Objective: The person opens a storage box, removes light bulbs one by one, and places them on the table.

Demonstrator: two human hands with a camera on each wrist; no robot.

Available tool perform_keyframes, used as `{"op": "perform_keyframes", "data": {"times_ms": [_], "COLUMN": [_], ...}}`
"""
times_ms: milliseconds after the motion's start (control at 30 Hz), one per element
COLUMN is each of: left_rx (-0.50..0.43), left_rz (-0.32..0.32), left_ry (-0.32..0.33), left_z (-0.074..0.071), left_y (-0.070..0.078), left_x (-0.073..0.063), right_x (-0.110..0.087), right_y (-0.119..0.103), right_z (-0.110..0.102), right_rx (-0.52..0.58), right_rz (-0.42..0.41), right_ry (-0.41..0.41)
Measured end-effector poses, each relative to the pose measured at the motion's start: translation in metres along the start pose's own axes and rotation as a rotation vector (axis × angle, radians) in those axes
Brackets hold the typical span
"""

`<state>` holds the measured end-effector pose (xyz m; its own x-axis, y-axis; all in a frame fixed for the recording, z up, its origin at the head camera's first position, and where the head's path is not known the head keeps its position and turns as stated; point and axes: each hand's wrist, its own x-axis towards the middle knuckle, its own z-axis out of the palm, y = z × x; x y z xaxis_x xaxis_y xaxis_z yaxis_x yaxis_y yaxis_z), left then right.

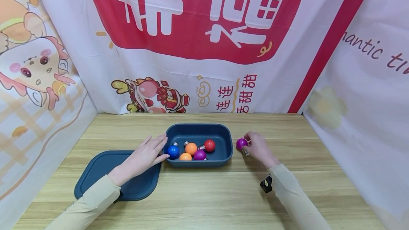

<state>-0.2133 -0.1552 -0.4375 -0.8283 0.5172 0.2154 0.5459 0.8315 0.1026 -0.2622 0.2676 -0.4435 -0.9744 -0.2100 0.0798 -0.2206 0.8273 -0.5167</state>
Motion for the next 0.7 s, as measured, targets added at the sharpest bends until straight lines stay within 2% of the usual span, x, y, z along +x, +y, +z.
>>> {"op": "perform_keyframes", "data": {"times_ms": [300,700], "left_rx": [0.011,0.009], "left_rz": [0.012,0.015], "left_ry": [0.004,0.008], "left_z": [0.001,0.001], "left_y": [-0.001,-0.001], "left_x": [0.000,0.000], "right_x": [-0.001,-0.005], "right_y": [0.002,0.011], "right_z": [0.002,-0.007], "right_rx": [0.017,0.010], "right_rz": [-0.027,0.002], "right_ry": [0.011,0.001]}}
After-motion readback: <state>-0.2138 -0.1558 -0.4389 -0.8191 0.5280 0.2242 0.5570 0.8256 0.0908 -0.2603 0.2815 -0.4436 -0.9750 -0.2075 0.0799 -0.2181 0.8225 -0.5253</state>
